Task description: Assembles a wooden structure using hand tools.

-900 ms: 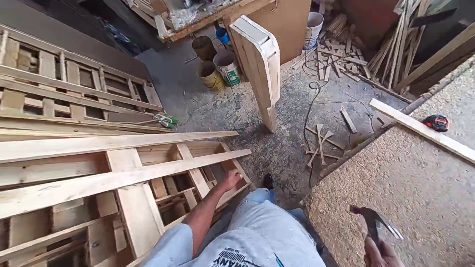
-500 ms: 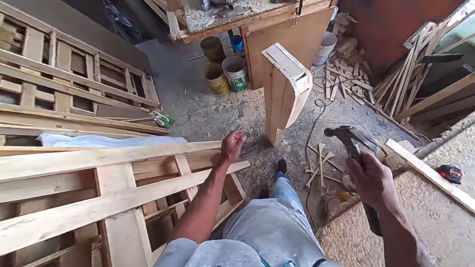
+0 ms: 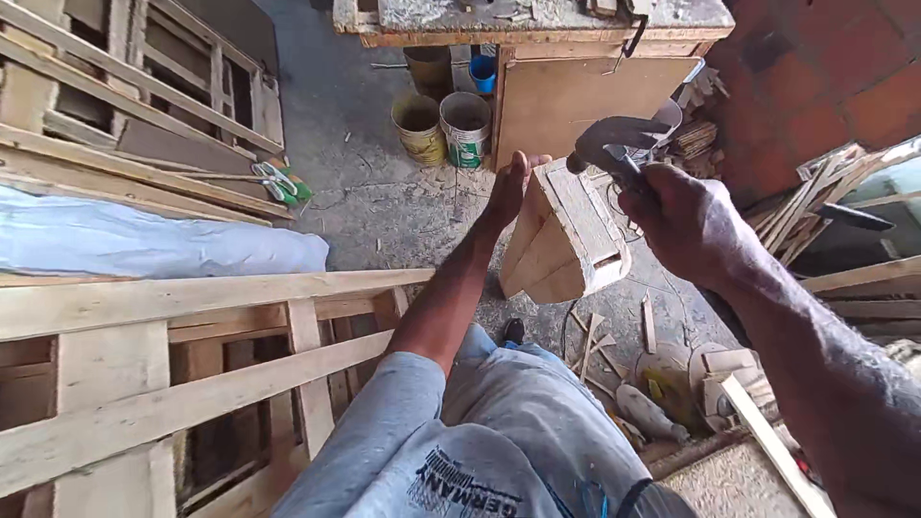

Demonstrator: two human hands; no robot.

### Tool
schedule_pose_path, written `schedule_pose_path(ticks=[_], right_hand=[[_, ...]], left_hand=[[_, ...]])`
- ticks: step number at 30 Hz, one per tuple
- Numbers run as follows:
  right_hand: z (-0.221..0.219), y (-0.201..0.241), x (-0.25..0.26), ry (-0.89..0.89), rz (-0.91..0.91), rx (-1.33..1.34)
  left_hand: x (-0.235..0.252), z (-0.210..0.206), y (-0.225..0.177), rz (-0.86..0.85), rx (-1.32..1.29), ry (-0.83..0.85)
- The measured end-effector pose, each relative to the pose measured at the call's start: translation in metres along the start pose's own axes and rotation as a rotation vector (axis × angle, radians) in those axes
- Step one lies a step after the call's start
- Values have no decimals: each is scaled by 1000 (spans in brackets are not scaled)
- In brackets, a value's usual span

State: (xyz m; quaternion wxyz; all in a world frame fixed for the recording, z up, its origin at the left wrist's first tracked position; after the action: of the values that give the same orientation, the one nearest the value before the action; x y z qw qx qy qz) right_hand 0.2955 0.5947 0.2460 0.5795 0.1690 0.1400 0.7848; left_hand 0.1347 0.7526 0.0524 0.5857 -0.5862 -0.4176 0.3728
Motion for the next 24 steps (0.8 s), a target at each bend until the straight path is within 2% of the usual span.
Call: schedule_pose_path(ticks=[2, 4, 7, 10, 12, 14, 16, 18, 19, 20, 24], right_hand=[[-10, -6, 15, 79, 0, -11], [-20, -11, 23, 142, -10, 1], [-18, -11, 27, 146, -27, -1], [22, 2, 21, -20, 10, -33], [53, 5, 14, -217, 37, 65], [58, 6, 10, -341, 52, 168], [27, 3, 15, -235, 34, 118], [-11, -5, 24, 49, -42, -35], [-13, -5, 28, 114, -61, -89], [-2, -1, 31, 106, -63, -125], [61, 9, 24, -267, -17, -22]], left_hand=[[9, -9, -7, 9, -64, 100], [13, -15, 0, 144, -151, 191], [7, -18, 5, 241, -171, 182], [6, -20, 6, 266, -180, 147], [8, -21, 9, 289, -219, 165], [9, -21, 9, 289, -244, 175], [12, -19, 9, 264, -228, 175], [13, -20, 8, 247, -205, 159], [10, -20, 5, 263, -182, 167], [9, -21, 2, 264, -174, 174], [17, -21, 16, 228, -241, 195]])
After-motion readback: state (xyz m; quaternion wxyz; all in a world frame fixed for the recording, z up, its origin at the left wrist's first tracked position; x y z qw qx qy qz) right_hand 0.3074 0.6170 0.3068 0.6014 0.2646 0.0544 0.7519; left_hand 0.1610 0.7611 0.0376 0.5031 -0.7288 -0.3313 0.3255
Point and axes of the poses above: each hand's wrist, its own x-axis towards the middle knuckle, its own z-axis out of the back of the hand, y = z × x, the point moved 6 cm from there along x, towards the middle knuckle, and after that the axes turned 13 degrees about z, right-handed, at the moved point
